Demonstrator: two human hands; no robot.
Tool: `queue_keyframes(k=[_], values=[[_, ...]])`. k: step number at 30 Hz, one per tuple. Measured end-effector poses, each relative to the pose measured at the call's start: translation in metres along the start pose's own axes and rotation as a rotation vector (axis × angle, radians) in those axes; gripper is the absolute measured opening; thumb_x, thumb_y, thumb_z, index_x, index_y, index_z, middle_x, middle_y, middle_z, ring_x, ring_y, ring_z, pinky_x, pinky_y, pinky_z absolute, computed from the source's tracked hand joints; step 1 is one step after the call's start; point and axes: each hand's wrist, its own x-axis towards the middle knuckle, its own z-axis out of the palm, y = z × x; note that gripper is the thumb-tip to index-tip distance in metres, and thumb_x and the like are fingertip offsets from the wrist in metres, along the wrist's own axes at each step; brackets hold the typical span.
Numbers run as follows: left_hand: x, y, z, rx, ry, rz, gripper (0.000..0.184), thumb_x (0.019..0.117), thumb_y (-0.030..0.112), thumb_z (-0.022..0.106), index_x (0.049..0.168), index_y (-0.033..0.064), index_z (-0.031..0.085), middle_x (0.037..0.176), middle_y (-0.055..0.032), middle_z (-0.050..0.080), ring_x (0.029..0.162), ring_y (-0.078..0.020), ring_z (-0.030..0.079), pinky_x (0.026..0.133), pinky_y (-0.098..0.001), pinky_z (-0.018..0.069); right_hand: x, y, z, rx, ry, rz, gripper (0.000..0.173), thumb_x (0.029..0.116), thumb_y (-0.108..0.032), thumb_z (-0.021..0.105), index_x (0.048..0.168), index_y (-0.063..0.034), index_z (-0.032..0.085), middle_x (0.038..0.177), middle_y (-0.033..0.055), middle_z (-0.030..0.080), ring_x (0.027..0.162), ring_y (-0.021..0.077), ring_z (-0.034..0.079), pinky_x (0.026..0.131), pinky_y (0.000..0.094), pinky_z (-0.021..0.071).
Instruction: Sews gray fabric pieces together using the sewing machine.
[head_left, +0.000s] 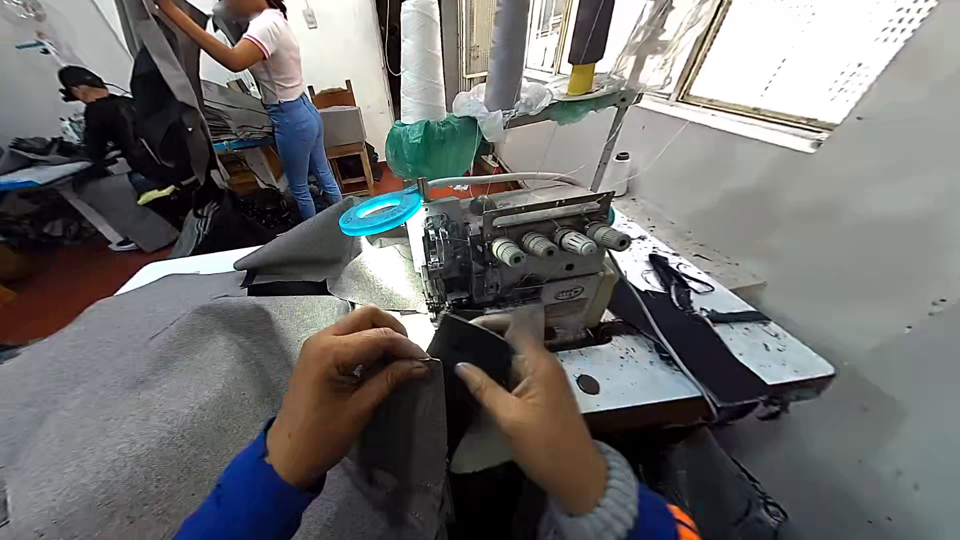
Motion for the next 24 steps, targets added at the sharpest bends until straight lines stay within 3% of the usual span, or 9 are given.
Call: queue_keyframes(k=[3, 8, 11, 14, 15, 17, 19, 22, 24], values=[[-0.003, -0.006, 0.001, -0.069, 0.032, -0.045, 0.012, 0.0906, 0.025, 0.076, 0.087, 0.014, 0.075, 0.127, 0.0005, 0.07, 0.115, -0.0098, 0.067, 0.096, -0.0263, 0.0571, 0.0, -0.003, 0.027, 0.105, -0.038, -0.03, 0.021, 0.093, 0.0, 0.06, 0.112, 0.0074, 0.065, 0.102, 0.0117, 0.073, 0.097, 0.0084, 0.07, 0.087, 0.0242, 0.0583], [-0.002, -0.009, 0.0, -0.164, -0.02, -0.097, 0.003, 0.0879, 0.011, 0.075, 0.089, 0.0107, 0.071, 0.091, 0.0035, 0.076, 0.083, -0.0031, 0.071, 0.076, -0.0186, 0.0594, 0.002, -0.005, 0.032, 0.072, -0.123, 0.002, 0.014, 0.0936, 0.0, 0.056, 0.107, 0.0045, 0.06, 0.091, 0.0079, 0.07, 0.087, 0.0057, 0.068, 0.079, 0.0214, 0.0555], [-0.001, -0.008, -0.001, -0.139, -0.024, -0.089, 0.005, 0.0843, 0.011, 0.077, 0.087, 0.0103, 0.073, 0.082, 0.0057, 0.074, 0.075, -0.0005, 0.069, 0.071, -0.0162, 0.058, 0.0, -0.003, 0.031, 0.125, -0.025, 0.042, 0.014, 0.089, -0.001, 0.064, 0.097, -0.0013, 0.053, 0.075, -0.0016, 0.063, 0.07, -0.0006, 0.062, 0.066, 0.0167, 0.0522], [0.001, -0.005, -0.002, -0.127, 0.035, -0.103, 0.01, 0.0791, 0.01, 0.081, 0.083, 0.0103, 0.072, 0.078, 0.0046, 0.073, 0.07, -0.0025, 0.068, 0.067, -0.0179, 0.0583, -0.002, 0.001, 0.034, 0.252, 0.048, -0.063, 0.009, 0.0889, 0.003, 0.064, 0.09, -0.0021, 0.056, 0.077, -0.0037, 0.064, 0.073, -0.0035, 0.062, 0.067, 0.0144, 0.0531], [0.002, -0.003, -0.004, -0.108, 0.06, -0.111, 0.012, 0.0779, 0.011, 0.082, 0.082, 0.0109, 0.072, 0.077, 0.0046, 0.073, 0.069, -0.003, 0.069, 0.066, -0.0185, 0.0586, -0.004, 0.002, 0.035, 0.277, 0.039, -0.095, 0.002, 0.0914, 0.001, 0.062, 0.091, 0.0004, 0.06, 0.08, -0.0022, 0.067, 0.075, -0.0035, 0.063, 0.069, 0.015, 0.0547], [0.004, 0.002, -0.012, -0.055, 0.096, -0.107, 0.013, 0.0777, 0.012, 0.084, 0.083, 0.0119, 0.072, 0.077, 0.0054, 0.073, 0.07, -0.0031, 0.069, 0.067, -0.019, 0.0592, -0.011, 0.003, 0.038, 0.253, -0.047, -0.152, 0.03, 0.1018, -0.021, 0.055, 0.096, 0.0067, 0.067, 0.081, 0.0025, 0.068, 0.075, -0.0028, 0.062, 0.068, 0.0168, 0.0523], [0.008, 0.011, -0.023, 0.027, 0.113, -0.064, 0.012, 0.0795, 0.014, 0.082, 0.084, 0.0128, 0.071, 0.078, 0.0076, 0.072, 0.071, -0.0017, 0.068, 0.068, -0.0182, 0.059, -0.027, 0.006, 0.045, 0.225, -0.209, -0.182, 0.048, 0.1025, -0.04, 0.057, 0.1, 0.0067, 0.068, 0.087, 0.0073, 0.072, 0.084, -0.0002, 0.068, 0.075, 0.0203, 0.057], [0.016, 0.025, -0.032, 0.182, 0.082, -0.005, 0.01, 0.083, 0.018, 0.08, 0.085, 0.0137, 0.07, 0.077, 0.0102, 0.071, 0.07, 0.0011, 0.067, 0.067, -0.0169, 0.0584, -0.058, 0.014, 0.064, 0.249, -0.337, -0.172, 0.018, 0.0926, -0.008, 0.065, 0.097, 0.0086, 0.069, 0.086, 0.0153, 0.073, 0.085, 0.0086, 0.071, 0.079, 0.0233, 0.0572], [0.017, 0.011, -0.022, 0.305, 0.02, -0.021, 0.011, 0.0837, 0.019, 0.078, 0.088, 0.0132, 0.07, 0.074, 0.0098, 0.068, 0.065, 0.0012, 0.064, 0.061, -0.0189, 0.0564, -0.072, 0.018, 0.069, 0.314, -0.334, -0.037, 0.015, 0.0932, -0.003, 0.063, 0.093, 0.01, 0.07, 0.083, 0.014, 0.073, 0.082, 0.0053, 0.07, 0.078, 0.0216, 0.0566]])
